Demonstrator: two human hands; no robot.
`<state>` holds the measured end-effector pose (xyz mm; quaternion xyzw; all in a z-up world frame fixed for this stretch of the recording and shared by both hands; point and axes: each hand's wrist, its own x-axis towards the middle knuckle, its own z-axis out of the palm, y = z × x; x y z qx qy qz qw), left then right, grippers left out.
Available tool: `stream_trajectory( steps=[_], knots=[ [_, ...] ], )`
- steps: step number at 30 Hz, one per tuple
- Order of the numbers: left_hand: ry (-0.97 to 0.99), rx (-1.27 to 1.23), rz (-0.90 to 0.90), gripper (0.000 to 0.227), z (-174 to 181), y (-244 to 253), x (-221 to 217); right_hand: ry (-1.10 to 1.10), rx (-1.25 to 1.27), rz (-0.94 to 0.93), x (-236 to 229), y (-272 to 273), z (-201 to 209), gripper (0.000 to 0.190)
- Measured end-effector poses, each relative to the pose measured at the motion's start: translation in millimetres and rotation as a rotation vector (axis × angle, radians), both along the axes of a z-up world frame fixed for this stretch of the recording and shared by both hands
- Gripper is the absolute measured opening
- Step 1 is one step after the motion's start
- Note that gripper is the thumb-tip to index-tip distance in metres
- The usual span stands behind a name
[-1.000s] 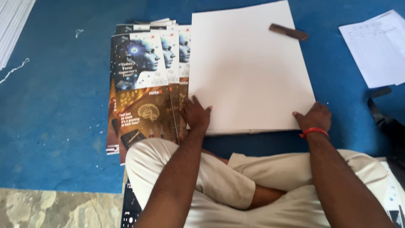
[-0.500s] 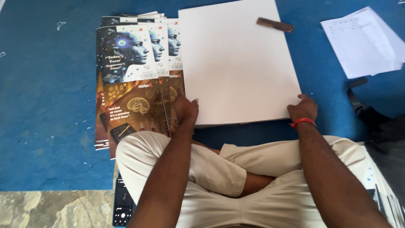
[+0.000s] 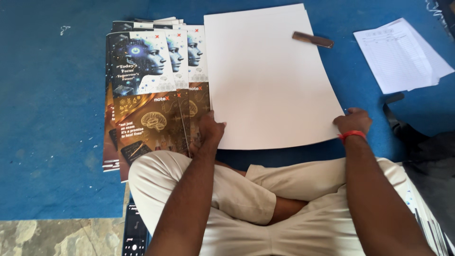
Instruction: The person sits on the floor and assembles books by placing a printed cover onto a stack of white pages. They align the cover, fold it over the pages, and use a wooden block to press and crease the spine. The person repeats this process for multiple books, stacking the finished ones to the side.
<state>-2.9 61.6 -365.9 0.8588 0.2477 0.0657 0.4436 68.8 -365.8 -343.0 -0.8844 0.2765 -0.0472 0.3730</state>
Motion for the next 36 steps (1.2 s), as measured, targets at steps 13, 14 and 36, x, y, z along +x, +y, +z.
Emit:
stream_trajectory(
  steps=[13,14,36],
  knots=[
    [-0.399,-0.562,-0.151,0.061,60.7,-26.9,1.3,0.143,0.138,0.089,7.6,-18.1,-33.0,0.035],
    [-0.424,-0.633,-0.190,0.060,65.4,-28.0,0.2,0.045,0.092,0.037,7.4,-20.7,-35.0,0.036],
    [-0.455,-0.797,0.079,0.060,37.9,4.1,11.7,-0.213,0.590,-0.079,-10.7,3.2,-14.3,0.043]
  ],
)
